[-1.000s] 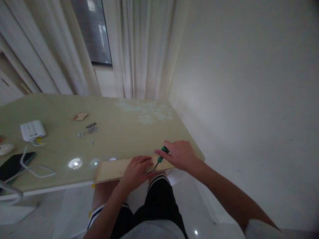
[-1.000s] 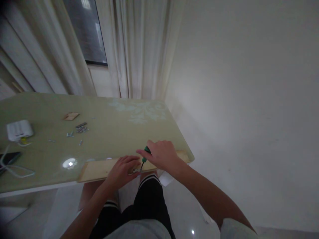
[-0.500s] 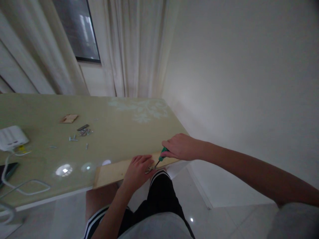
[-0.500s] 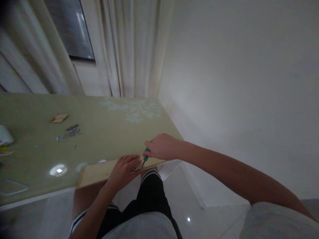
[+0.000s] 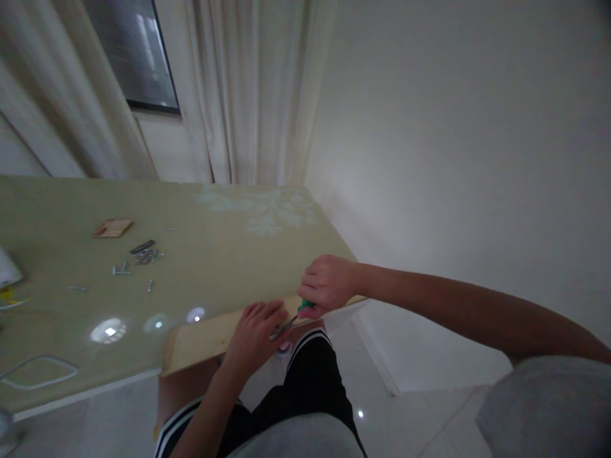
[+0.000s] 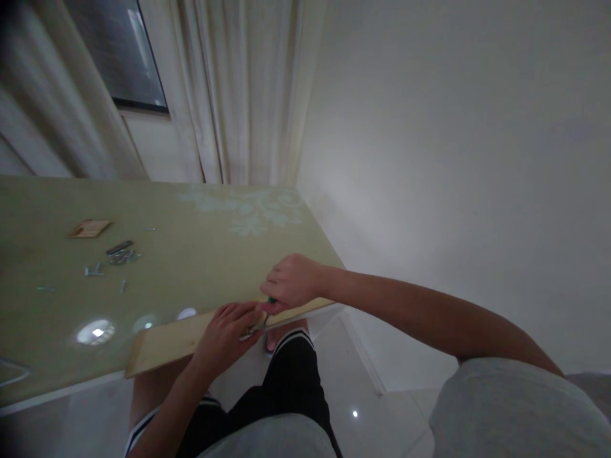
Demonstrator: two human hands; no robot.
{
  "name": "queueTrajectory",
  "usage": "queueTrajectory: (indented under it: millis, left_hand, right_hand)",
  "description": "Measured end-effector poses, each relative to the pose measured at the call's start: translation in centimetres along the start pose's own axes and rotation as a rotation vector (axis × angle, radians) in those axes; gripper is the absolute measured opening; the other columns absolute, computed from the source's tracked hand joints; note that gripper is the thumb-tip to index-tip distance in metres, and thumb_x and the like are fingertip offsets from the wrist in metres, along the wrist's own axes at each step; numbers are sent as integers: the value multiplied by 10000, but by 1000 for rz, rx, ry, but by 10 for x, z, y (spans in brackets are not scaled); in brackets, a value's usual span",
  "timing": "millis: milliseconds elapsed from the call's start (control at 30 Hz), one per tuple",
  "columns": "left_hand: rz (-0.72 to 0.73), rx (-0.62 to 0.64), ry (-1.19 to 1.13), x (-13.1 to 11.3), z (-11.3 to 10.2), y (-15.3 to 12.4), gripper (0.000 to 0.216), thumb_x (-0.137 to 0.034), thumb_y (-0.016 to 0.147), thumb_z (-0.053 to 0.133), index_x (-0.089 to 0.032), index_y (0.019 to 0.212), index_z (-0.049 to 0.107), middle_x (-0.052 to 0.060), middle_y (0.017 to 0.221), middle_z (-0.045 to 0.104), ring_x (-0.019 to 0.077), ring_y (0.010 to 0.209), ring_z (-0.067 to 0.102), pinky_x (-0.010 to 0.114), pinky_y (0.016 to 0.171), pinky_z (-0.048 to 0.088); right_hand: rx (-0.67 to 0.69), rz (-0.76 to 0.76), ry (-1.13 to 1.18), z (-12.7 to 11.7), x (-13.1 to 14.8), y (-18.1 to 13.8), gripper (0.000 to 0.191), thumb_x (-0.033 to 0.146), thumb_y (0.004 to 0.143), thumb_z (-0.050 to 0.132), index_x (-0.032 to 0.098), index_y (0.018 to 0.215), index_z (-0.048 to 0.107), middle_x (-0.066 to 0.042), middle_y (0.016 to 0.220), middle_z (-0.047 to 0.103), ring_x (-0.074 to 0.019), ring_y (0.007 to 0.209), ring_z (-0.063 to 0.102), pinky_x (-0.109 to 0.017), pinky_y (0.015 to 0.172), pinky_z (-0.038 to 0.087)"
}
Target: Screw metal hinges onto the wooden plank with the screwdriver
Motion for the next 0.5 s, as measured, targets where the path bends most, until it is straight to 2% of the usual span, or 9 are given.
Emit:
queueTrajectory:
  millis: [33,100,167,233,300,333,367,433,500]
  left_hand:
    - [5,-6,-2,0,0,0,280,-304,902,778,-275,1174,717,55,1327,718,274,1163,673,457,1029,476]
    - [20,-23,-7,-2,0,-1,285,-291,906,771,-278,1184,710,52,1335,716,264,1170,673,451,1038,474]
    - [33,-41,-2,-3,-1,-1,284,-281,910,761,-274,1189,704,56,1338,716,265,1176,670,455,1049,470]
    - [37,-45,8,-4,-2,-2,283,-275,911,755,-269,1187,698,63,1337,716,268,1173,672,458,1048,473]
    - [43,-41,7,-5,-1,-2,255,-272,913,749,-269,1162,698,60,1330,720,268,1168,676,457,1040,477]
    - [48,-42,3,-5,-1,-2,236,-272,915,743,-271,1147,698,56,1319,725,267,1165,679,456,1037,478]
    - [56,-49,-1,-5,-1,-2,222,-273,919,737,-272,1137,697,52,1301,733,267,1160,682,457,1036,478]
    - [66,-72,-6,-6,-1,-2,230,-270,921,727,-280,1149,691,41,1235,757,266,1133,693,461,1034,480]
    - [65,-83,-13,-6,-1,-2,235,-267,918,726,-295,1149,688,22,1156,775,259,1094,704,456,1023,491]
  right_hand:
    - [-89,97,60,0,-5,-2,466,547,998,512,195,728,653,-53,671,674,-168,630,579,-293,598,348]
    - [-316,408,265,4,-17,-4,331,407,1032,481,187,841,640,-55,784,692,-157,691,583,-283,646,382]
    - [-524,648,671,22,-19,-2,271,373,1051,459,197,909,609,-11,774,667,-128,659,566,-253,634,400]
    - [-742,764,1047,44,-14,2,407,482,1042,489,211,743,538,34,626,568,-108,560,502,-234,564,384]
    - [-962,819,1245,61,-11,-1,549,603,995,553,226,608,459,62,505,447,-92,464,380,-237,480,306]
    - [-985,737,1343,66,-10,1,614,663,978,539,233,555,422,69,463,391,-83,428,320,-243,454,261]
    - [-836,539,1465,69,-4,11,653,732,924,566,232,525,438,63,449,397,-81,416,318,-248,447,254]
    - [-624,323,1549,69,-1,16,668,785,802,674,219,497,493,50,443,433,-81,401,353,-250,442,271]
    - [-458,232,1578,65,-1,18,628,753,832,675,200,556,559,33,496,500,-90,439,424,-245,475,325]
Point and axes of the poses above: each hand's wrist, its own y-axis towards the middle knuckle, its own z-axis out of the palm, x = y × z, the point moved 6 cm from there along y, towards the middle knuckle
